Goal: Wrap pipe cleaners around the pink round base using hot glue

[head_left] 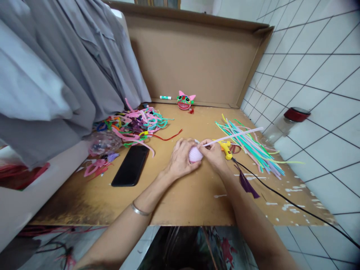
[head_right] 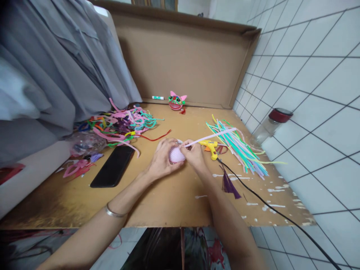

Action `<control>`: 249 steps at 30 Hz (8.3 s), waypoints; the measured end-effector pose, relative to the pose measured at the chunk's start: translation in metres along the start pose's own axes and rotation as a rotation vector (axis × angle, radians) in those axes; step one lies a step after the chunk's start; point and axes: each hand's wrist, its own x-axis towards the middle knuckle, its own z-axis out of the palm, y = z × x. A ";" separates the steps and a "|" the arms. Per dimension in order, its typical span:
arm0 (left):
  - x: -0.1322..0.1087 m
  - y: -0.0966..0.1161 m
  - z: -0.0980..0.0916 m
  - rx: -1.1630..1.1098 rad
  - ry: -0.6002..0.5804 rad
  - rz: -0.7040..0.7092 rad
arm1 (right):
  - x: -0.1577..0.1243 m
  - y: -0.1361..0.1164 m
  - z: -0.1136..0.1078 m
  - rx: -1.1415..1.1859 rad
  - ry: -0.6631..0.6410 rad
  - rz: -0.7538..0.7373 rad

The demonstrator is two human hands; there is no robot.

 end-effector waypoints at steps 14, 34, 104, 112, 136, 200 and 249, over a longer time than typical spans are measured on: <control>0.001 -0.003 0.007 -0.027 0.040 0.009 | 0.002 0.004 0.002 -0.020 0.045 -0.014; 0.006 -0.013 -0.009 -0.492 -0.021 -0.334 | 0.003 0.009 -0.009 -0.021 -0.039 -0.106; 0.005 -0.055 -0.012 -1.071 -0.090 -0.513 | 0.016 0.020 -0.056 -1.392 0.314 0.362; 0.004 -0.056 -0.014 -1.054 -0.104 -0.537 | 0.020 0.028 -0.062 -1.306 0.359 0.364; 0.007 -0.065 -0.013 -1.102 -0.175 -0.512 | 0.006 0.001 -0.033 -0.905 0.336 -0.424; 0.006 -0.062 -0.016 -1.124 -0.220 -0.487 | 0.008 0.006 -0.038 -0.814 0.346 -0.528; 0.015 -0.042 -0.025 -1.114 -0.257 -0.508 | -0.030 -0.015 0.014 -0.565 0.066 -0.796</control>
